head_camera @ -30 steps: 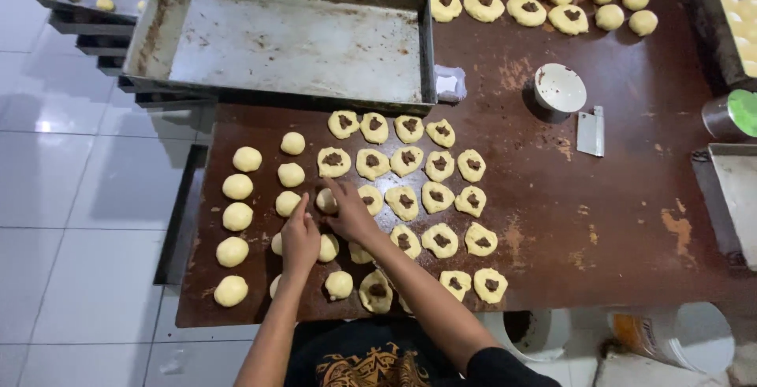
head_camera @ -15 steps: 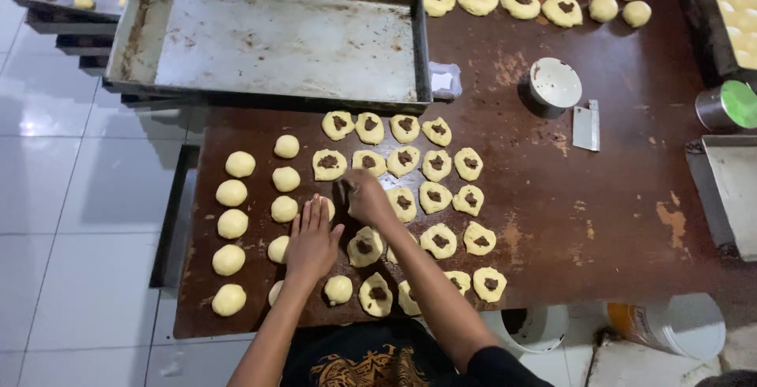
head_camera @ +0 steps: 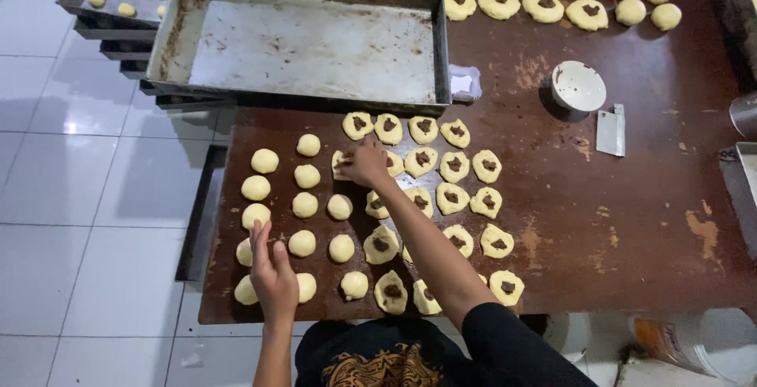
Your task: The recorder is filling dough portions with chocolate paste and shaping them into rounds on a bakery table.
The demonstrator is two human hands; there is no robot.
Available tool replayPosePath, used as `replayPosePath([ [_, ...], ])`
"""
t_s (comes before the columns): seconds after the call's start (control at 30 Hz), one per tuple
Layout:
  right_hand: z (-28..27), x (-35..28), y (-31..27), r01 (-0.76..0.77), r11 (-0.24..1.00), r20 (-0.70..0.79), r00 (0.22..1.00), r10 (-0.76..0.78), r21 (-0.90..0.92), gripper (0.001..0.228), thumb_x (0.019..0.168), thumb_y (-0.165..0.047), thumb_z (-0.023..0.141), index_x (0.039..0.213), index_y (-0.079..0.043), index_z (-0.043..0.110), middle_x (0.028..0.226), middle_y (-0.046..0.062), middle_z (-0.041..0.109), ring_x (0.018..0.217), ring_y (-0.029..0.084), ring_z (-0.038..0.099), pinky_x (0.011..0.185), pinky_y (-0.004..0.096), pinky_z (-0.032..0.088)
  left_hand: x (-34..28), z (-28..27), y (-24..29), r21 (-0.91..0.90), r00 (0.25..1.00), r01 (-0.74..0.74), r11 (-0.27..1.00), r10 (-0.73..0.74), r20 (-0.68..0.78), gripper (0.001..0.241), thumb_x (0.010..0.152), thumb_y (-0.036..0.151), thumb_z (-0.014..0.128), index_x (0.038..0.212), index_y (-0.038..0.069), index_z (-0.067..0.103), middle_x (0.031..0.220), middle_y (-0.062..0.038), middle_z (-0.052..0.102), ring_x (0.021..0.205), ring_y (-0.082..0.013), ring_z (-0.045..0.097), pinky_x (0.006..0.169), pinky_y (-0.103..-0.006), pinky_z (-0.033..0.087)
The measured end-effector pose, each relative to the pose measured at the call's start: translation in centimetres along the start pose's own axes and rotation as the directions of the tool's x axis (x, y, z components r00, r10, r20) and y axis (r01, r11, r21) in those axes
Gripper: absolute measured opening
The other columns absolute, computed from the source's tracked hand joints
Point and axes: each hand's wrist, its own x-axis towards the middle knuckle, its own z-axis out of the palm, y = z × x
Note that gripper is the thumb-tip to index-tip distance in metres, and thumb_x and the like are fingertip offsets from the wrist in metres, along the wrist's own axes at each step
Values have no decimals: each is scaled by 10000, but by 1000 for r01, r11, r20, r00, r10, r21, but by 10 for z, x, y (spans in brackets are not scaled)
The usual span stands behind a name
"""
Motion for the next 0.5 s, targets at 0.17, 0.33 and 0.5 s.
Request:
replayPosePath([
  [0.17, 39, -8, 32, -80, 946, 307, 951, -23, 315, 427, 755, -219, 893, 1035, -58, 613, 988, 162, 716, 936, 347, 699, 809, 457, 562, -13, 9, -24, -76, 979, 198, 977, -200, -23, 438, 1058, 174, 448, 1458, 15, 527, 1506, -201, 568, 1410, -308, 534, 1127, -402, 449],
  [0.33, -6, -34, 29, -427, 531, 508, 862, -6, 732, 314, 826, -133, 835, 1036, -76, 610, 1025, 96, 754, 932, 202, 734, 819, 352, 620, -1, 45, -18, -440, 923, 381, 813, -364, 126, 432, 1070, 235, 496, 1375, -51, 603, 1385, -242, 677, 1331, -348, 621, 1125, -413, 492],
  [0.5, -67, -97, 16, -655, 68, 658, 749, -70, 753, 329, 871, -73, 809, 1123, -89, 598, 1006, 61, 687, 856, 152, 702, 685, 290, 572, 14, 95, -12, -616, 601, 778, 127, -437, 669, 648, 1048, 555, 329, 1490, 88, 417, 1494, -111, 543, 1369, -227, 529, 1140, -422, 405],
])
